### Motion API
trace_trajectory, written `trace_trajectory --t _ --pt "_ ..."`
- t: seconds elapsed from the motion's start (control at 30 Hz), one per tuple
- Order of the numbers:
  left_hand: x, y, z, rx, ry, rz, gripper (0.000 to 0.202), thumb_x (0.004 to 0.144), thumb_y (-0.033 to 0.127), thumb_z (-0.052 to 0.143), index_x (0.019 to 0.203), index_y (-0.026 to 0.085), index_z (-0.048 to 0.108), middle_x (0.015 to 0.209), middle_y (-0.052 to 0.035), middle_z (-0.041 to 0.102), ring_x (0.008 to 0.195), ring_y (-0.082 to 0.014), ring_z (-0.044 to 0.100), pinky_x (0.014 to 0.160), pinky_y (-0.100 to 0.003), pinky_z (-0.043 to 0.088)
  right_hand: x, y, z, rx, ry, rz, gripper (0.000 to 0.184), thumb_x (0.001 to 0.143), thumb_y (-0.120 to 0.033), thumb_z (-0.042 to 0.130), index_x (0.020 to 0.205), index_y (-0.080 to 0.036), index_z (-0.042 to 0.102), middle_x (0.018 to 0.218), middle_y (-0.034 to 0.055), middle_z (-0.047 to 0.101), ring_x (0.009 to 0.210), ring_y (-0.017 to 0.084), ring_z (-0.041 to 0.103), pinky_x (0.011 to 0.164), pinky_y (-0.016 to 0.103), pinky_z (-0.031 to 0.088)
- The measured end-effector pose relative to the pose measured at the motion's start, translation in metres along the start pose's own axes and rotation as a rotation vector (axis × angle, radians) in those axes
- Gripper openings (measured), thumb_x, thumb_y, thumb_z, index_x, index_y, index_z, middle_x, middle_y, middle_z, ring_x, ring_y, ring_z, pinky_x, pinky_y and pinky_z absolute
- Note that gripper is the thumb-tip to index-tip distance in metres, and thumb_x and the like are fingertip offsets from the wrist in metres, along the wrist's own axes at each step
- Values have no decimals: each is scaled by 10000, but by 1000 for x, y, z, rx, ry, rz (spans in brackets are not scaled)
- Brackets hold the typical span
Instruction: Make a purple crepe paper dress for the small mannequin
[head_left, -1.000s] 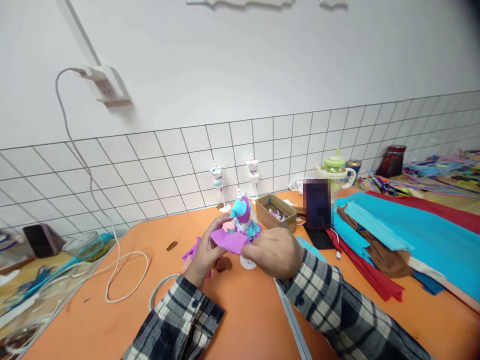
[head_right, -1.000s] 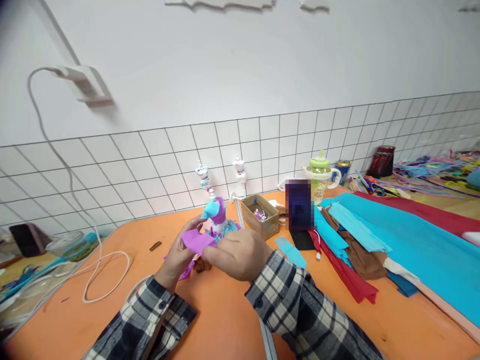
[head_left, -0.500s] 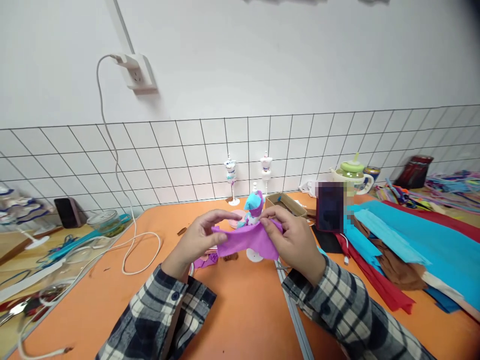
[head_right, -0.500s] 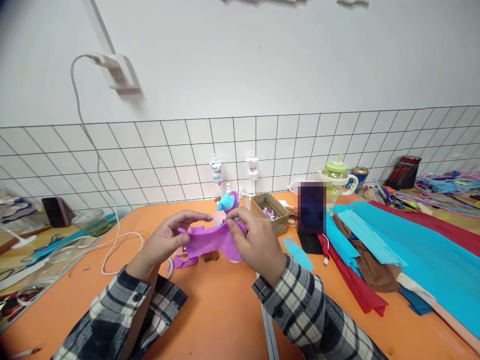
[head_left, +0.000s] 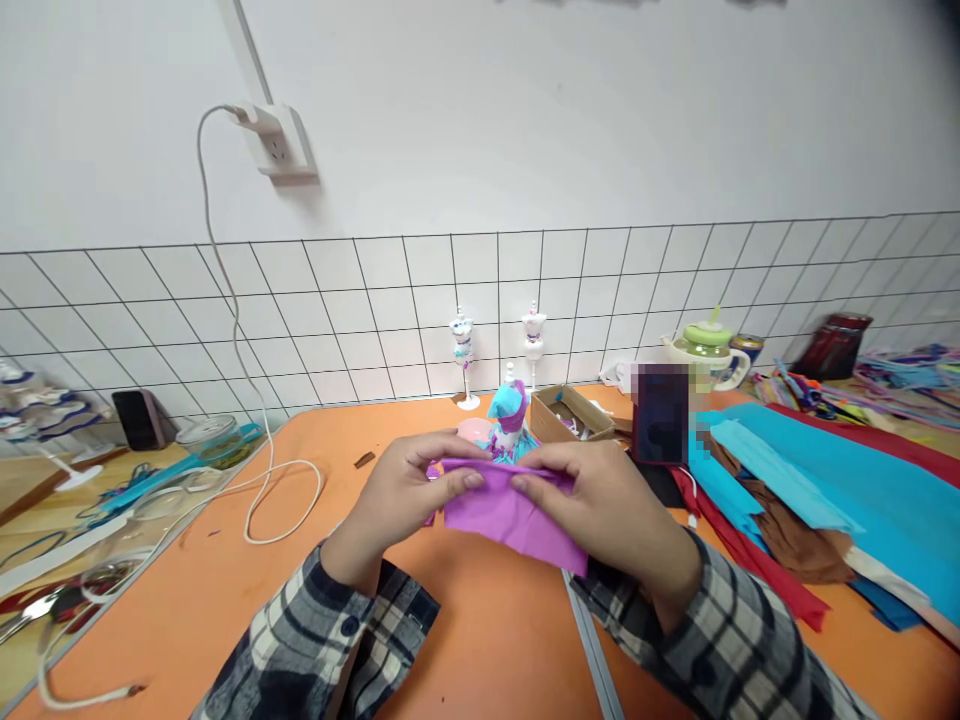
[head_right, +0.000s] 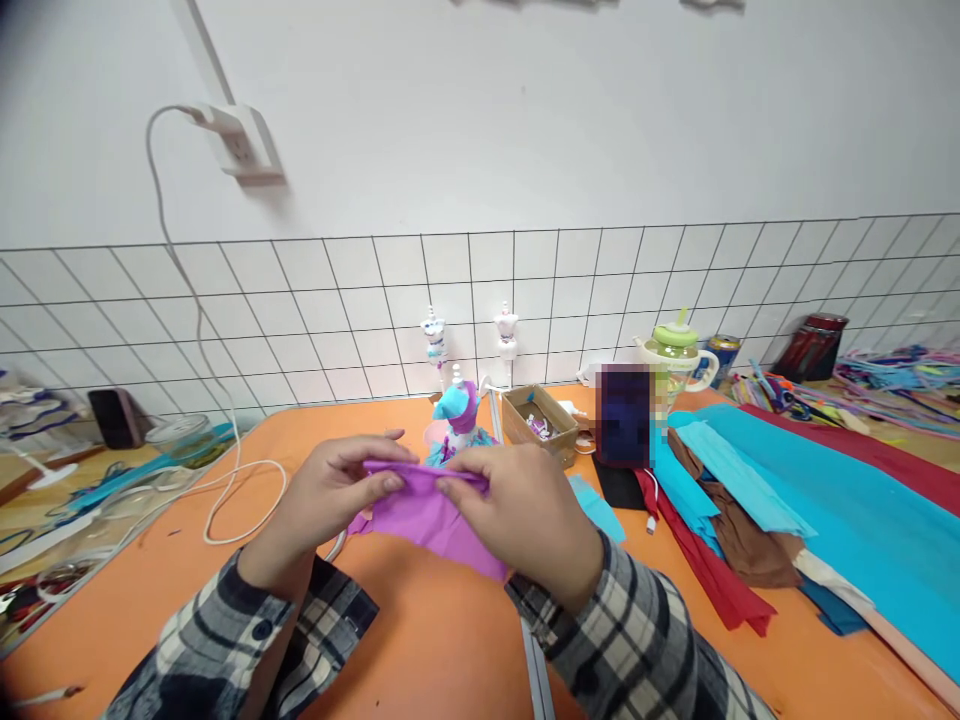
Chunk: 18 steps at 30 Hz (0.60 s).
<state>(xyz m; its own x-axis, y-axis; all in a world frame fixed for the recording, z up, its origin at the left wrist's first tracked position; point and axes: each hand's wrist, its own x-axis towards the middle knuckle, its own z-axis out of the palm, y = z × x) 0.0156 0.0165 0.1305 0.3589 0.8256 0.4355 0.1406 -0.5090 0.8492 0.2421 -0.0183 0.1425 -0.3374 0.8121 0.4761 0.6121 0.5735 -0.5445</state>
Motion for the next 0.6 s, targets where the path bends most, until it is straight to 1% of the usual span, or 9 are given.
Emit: trace_trajectory --t 0.07,0.1,0.13,0.2,0.23,0.33,0.4,0.53,0.6 --pt "3 -10 -2 -97 -73 -156 276 732 276 788 1002 234 751 752 -41 723 552 -199 634 540 -326 525 7 8 0 21 -27 61 183 893 -313 610 784 -251 743 737 -17 728 662 167 644 558 283 412" --pt "5 -15 -2 -128 -112 -216 253 751 296 773 991 219 743 725 -40 712 522 -185 617 493 -297 496 10 12 0 35 -47 82 182 888 -305 614 774 -245 743 732 -17 725 657 163 638 547 276 400" --pt "8 -21 -3 -136 -129 -246 200 778 322 748 937 202 743 697 -39 700 522 -178 610 493 -286 488 13 16 1 49 -71 101 175 882 -293 618 770 -242 743 732 -18 724 654 160 633 541 271 392" --pt "15 -32 -3 -96 -89 -225 178 797 354 724 830 180 739 722 -48 699 621 -187 632 574 -290 508 18 24 4 67 -91 129 165 876 -277 619 777 -235 745 741 -16 727 655 158 631 547 269 390" --pt "18 -37 -2 -62 -52 -198 187 799 362 720 805 176 736 754 -52 702 680 -194 637 616 -291 513 20 27 7 64 -75 137 168 878 -280 613 789 -231 747 756 -10 732 665 162 634 559 274 395" --pt "26 -46 1 36 24 -142 215 831 386 681 829 175 722 805 -49 692 754 -199 630 677 -293 510 25 36 16 7 19 140 214 911 -325 567 858 -232 753 797 17 741 727 186 647 602 295 408" --pt "29 -50 3 82 26 -126 237 871 405 629 897 184 708 837 -43 685 783 -202 633 718 -303 511 26 39 20 -36 49 143 243 930 -350 539 891 -236 750 804 29 740 747 195 652 617 304 412" --pt "30 -57 7 175 -39 -45 254 926 391 547 1046 212 682 1008 -56 675 967 -231 619 869 -342 487 26 41 23 -133 70 130 230 931 -337 538 870 -235 736 816 31 730 770 198 652 645 316 417" --pt "30 -61 8 205 -57 -17 259 944 385 515 1051 210 674 1005 -59 666 972 -233 610 875 -347 481 26 42 25 -185 104 110 210 918 -319 555 851 -222 728 847 44 721 805 206 650 678 329 429"
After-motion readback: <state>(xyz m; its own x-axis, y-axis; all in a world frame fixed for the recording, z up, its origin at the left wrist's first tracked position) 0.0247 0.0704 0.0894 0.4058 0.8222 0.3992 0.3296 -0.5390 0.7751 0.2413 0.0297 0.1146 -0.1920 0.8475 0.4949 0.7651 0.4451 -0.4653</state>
